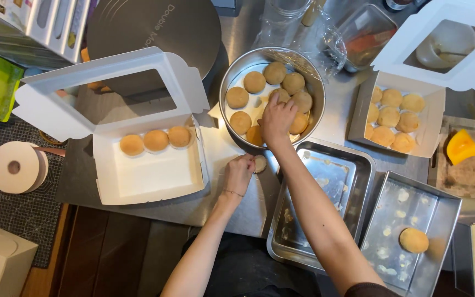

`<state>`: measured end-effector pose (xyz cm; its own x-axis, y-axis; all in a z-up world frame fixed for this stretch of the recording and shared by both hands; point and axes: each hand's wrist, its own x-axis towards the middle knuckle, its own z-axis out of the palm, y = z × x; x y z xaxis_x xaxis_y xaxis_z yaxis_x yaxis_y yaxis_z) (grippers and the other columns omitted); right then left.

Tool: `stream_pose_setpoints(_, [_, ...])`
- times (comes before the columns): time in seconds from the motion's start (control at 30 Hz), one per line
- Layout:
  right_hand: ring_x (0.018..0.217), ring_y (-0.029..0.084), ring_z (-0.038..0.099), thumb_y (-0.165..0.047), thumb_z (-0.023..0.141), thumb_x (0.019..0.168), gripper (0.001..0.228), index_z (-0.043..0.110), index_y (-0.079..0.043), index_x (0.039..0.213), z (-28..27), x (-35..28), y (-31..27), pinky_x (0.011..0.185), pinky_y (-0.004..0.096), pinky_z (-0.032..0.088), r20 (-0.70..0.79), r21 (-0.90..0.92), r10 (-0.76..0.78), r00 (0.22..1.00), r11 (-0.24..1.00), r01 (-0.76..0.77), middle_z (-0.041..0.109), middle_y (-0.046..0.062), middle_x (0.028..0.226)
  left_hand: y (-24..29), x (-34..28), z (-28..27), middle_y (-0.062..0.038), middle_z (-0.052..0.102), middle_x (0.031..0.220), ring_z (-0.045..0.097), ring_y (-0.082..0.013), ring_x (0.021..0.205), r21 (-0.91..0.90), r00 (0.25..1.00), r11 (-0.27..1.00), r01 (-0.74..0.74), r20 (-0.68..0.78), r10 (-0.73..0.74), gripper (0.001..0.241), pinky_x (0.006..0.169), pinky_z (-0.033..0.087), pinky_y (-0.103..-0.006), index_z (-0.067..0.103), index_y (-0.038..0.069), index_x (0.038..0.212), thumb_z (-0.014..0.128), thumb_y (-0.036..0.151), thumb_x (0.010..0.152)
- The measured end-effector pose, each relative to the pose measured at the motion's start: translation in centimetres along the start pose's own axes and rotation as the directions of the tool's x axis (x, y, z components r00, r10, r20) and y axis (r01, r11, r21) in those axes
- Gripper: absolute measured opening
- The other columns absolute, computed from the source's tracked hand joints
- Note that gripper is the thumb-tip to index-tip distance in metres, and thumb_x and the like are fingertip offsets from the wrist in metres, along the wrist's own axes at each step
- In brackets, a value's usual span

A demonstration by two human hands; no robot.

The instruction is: Packaging baked pastries into boxes at a bakery station.

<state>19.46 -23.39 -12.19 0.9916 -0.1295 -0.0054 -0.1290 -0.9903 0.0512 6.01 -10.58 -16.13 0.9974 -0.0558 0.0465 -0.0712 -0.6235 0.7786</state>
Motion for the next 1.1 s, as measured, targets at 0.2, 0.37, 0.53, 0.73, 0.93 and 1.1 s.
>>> stream_pose_setpoints(0.2, [0.101, 0.030, 0.059, -0.024, 0.083, 0.077, 0.053, 0.058, -0.009, 0.121, 2.9, -0.2, -1.1, 0.081, 0.041, 0.044, -0.232, -0.037, 0.027, 0.972, 0.999, -0.037, 0.063, 0.013, 0.104, -0.1, -0.3, -1.6, -0.020, 0.071, 0.083, 0.071, -0.0365, 0.077, 0.000, 0.999, 1.000, 0.017, 0.037, -0.016, 0.009, 0.071, 0.057, -0.0444, 0.074, 0.003, 0.092, 0.068, 0.007, 0.087])
stream_pose_setpoints(0.37, [0.098, 0.038, 0.062, -0.029, 0.088, 0.081, 0.055, 0.063, -0.003, 0.123, -6.2, -5.2, 3.2, 0.081, 0.047, 0.053, -0.213, 0.594, 0.048, 0.976, 0.799, 0.090, 0.061, 0.022, 0.112, 1.3, -0.1, -4.8, -0.017, 0.073, 0.084, 0.071, -0.0358, 0.078, -0.002, 0.999, 1.000, -0.026, -0.025, 0.026, 0.009, 0.071, 0.057, -0.0439, 0.074, 0.004, 0.092, 0.070, 0.006, 0.084])
stream_pose_setpoints(0.53, [0.102, 0.025, 0.073, -0.034, 0.082, 0.090, 0.053, 0.063, -0.004, 0.131, -9.8, -14.9, 9.0, 0.088, 0.038, 0.056, 0.051, 0.828, 0.239, 0.970, 0.533, -0.175, 0.073, 0.016, 0.116, 2.2, 0.8, -4.9, -0.019, 0.069, 0.095, 0.068, -0.0394, 0.088, 0.102, 0.994, 0.989, -0.109, 0.001, 0.109, 0.032, 0.070, 0.055, -0.0479, 0.070, -0.001, 0.099, 0.078, 0.014, 0.072])
stream_pose_setpoints(0.73, [0.108, 0.043, 0.057, -0.025, 0.085, 0.078, 0.062, 0.059, -0.002, 0.130, -4.2, -20.0, 9.8, 0.089, 0.051, 0.049, -0.013, 0.430, 0.279, 0.960, 0.869, -0.247, 0.057, 0.024, 0.116, -2.3, 1.6, 0.6, -0.018, 0.064, 0.098, 0.066, -0.0362, 0.095, 0.223, 0.965, 0.960, -0.172, 0.234, 0.118, 0.018, 0.081, 0.055, -0.0458, 0.068, 0.001, 0.088, 0.071, 0.017, 0.094])
stream_pose_setpoints(0.93, [0.107, 0.041, 0.056, -0.026, 0.081, 0.088, 0.051, 0.061, 0.001, 0.127, -3.5, -19.1, 9.0, 0.090, 0.052, 0.046, -0.272, 0.346, 0.204, 0.941, 0.933, -0.102, 0.061, 0.022, 0.117, -2.2, 0.6, -0.4, -0.019, 0.064, 0.097, 0.066, -0.0367, 0.094, 0.226, 0.934, 0.916, -0.331, 0.216, 0.284, 0.012, 0.081, 0.055, -0.0456, 0.067, -0.002, 0.088, 0.067, 0.010, 0.091])
stream_pose_setpoints(1.1, [0.103, 0.033, 0.061, -0.024, 0.071, 0.099, 0.026, 0.066, -0.004, 0.115, -5.9, -19.6, 3.4, 0.093, 0.046, 0.048, -0.097, 0.661, 0.196, 0.976, 0.746, -0.084, 0.064, 0.015, 0.107, -1.2, -0.5, -1.2, -0.019, 0.063, 0.096, 0.066, -0.0366, 0.093, 0.218, 0.926, 0.910, -0.353, 0.221, 0.306, 0.015, 0.080, 0.055, -0.0463, 0.066, -0.002, 0.087, 0.066, 0.012, 0.093])
